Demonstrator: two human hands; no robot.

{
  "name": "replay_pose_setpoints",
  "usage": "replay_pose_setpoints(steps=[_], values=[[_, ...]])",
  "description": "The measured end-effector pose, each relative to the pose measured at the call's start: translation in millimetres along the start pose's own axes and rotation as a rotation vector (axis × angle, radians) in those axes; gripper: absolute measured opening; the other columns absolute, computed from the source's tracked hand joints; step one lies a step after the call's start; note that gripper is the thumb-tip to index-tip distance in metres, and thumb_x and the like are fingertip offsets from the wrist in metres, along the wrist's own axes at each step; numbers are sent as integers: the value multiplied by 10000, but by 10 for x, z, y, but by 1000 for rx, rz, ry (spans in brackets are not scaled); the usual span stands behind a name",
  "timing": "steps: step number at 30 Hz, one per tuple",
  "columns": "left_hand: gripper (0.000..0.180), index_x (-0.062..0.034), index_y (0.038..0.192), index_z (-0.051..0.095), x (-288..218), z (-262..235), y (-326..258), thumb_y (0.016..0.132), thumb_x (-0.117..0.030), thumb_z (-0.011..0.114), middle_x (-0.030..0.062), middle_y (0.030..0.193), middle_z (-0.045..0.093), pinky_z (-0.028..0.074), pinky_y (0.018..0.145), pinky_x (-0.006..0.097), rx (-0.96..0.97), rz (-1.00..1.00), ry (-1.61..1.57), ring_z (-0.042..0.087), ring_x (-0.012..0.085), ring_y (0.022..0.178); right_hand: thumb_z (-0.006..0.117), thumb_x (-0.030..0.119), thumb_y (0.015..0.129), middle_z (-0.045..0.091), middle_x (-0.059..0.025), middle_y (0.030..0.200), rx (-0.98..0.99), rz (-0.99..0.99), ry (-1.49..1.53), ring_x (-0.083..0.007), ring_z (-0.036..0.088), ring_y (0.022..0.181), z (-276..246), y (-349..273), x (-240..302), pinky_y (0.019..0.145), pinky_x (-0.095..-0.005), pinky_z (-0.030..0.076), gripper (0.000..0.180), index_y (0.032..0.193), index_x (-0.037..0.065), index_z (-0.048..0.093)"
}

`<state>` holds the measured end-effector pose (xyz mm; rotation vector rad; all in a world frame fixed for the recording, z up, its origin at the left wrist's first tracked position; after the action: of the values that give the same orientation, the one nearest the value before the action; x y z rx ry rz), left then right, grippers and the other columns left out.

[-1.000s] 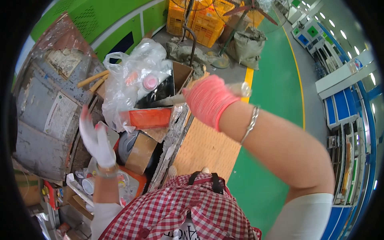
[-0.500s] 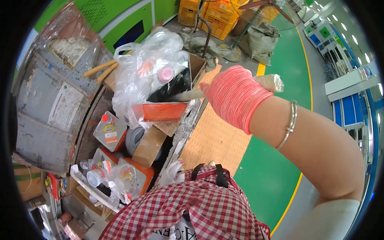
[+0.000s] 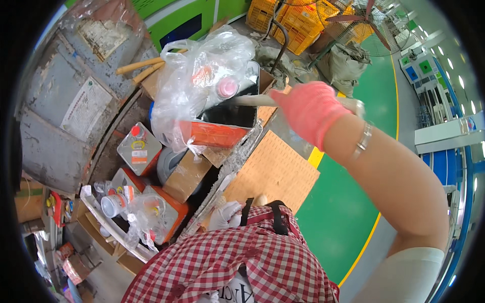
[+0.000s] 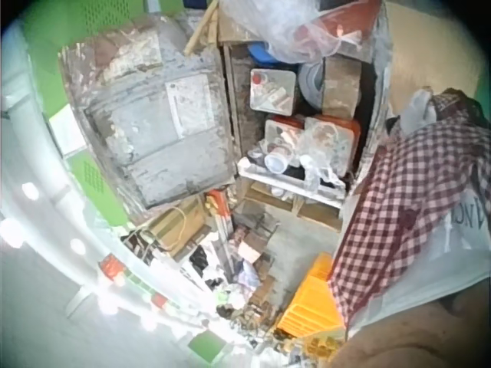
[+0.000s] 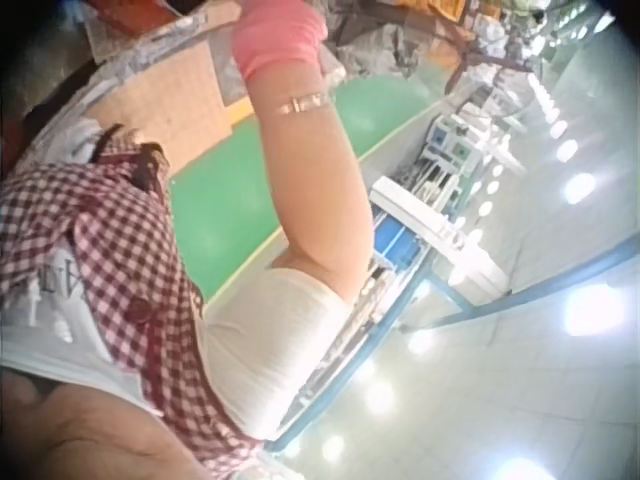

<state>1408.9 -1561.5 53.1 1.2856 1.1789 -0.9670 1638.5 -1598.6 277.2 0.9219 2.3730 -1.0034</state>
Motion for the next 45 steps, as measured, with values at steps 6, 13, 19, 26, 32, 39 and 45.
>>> replay_pose_setpoints(steps=[6,13,19,26,32,39,45], values=[[465,81,1131,481,-731,-259,867,704,-55,606,263,1152,497,415,898,418,-392,208,412,500,415,1044,608,128,727,608,-58,804,-156,-241,-94,-223,622,740,-263,-100,157,577,-341,474,542,1248,104,460],[574,-23,1186,449,-1425,227,2332,641,-59,626,140,1003,513,348,921,451,-548,357,634,486,328,969,622,161,669,576,-100,914,-546,-353,-104,-255,574,828,-257,-835,-303,777,-336,428,534,1176,52,496],[451,-68,1009,520,-1539,603,2347,571,24,572,117,933,524,388,850,449,-738,412,574,500,336,894,742,329,679,568,-121,1021,-1009,-692,1300,-248,574,909,286,-1161,-1394,811,-441,449,739,1310,123,418],[269,-76,862,517,-1456,586,2503,610,-81,611,100,805,524,423,667,400,-789,371,707,523,324,749,583,-98,740,586,-74,770,-1008,-1161,1551,-226,598,723,437,-756,-945,671,-312,500,242,949,22,568],[129,-81,735,528,-1490,352,2492,634,-68,608,97,712,517,413,639,384,-712,179,530,527,306,717,547,56,847,495,-27,643,-835,-941,1821,-139,465,566,31,-693,-795,733,-370,455,81,772,47,517],[184,-108,707,491,-1441,341,2268,580,-87,623,63,732,487,391,649,394,-779,304,597,503,296,755,589,57,853,566,-75,697,-855,-966,1862,-198,546,640,264,-668,-525,641,-332,490,100,769,46,538],[213,-112,705,480,-1490,160,2103,578,-138,649,70,716,476,388,643,395,-871,303,703,500,299,726,666,123,803,497,-55,586,-914,-1036,2123,-185,484,566,215,-708,-439,598,-363,460,201,723,74,488]])
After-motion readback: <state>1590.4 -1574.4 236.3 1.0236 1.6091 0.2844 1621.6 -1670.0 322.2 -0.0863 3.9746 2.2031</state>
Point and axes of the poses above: each hand's wrist, its own y-axis towards the middle knuckle, its own z-axis out of the palm, x = y × z, the point moved 8 cm from there along y, towards the middle knuckle
